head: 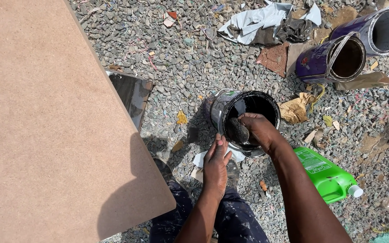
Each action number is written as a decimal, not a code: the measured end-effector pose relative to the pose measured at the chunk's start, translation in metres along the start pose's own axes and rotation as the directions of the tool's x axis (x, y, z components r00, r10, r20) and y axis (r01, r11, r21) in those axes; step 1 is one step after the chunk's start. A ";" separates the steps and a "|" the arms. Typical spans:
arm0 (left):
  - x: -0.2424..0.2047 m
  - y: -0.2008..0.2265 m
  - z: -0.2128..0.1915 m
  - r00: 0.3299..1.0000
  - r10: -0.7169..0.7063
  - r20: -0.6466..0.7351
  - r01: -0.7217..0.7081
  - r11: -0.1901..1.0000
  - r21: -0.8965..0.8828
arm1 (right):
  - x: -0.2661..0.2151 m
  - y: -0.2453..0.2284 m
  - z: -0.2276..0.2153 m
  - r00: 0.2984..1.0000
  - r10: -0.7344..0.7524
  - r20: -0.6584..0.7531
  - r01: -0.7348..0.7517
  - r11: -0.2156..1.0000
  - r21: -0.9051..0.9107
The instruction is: The person paints the edges and then the surface of a square wooden furniture component with black paint using a handheld applicator.
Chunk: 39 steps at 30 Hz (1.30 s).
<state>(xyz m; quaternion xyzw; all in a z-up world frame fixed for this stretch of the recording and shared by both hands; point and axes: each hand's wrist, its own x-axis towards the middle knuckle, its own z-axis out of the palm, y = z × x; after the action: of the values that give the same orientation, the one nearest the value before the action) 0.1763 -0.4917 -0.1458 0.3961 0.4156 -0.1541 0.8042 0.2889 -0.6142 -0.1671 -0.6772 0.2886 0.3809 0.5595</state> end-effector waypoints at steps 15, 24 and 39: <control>-0.116 0.145 0.037 0.985 -0.170 -0.024 0.130 0.647 0.752 | -0.077 0.006 0.014 0.798 -0.348 0.492 -0.059 0.767 0.638; -0.047 0.330 -0.095 0.376 0.895 0.239 -0.278 -0.137 0.951 | -0.124 0.015 0.073 0.839 -0.261 0.477 -0.046 0.840 0.541; -0.020 0.352 -0.099 0.496 0.860 -0.121 0.196 0.025 0.980 | -0.119 -0.062 0.110 0.732 -0.273 0.624 0.298 0.952 0.067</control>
<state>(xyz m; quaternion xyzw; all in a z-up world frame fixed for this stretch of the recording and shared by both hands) 0.3134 -0.1931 0.0154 0.9262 0.3646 0.0375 0.0890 0.2533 -0.4977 -0.0428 -0.5582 -0.0281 0.4989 0.6623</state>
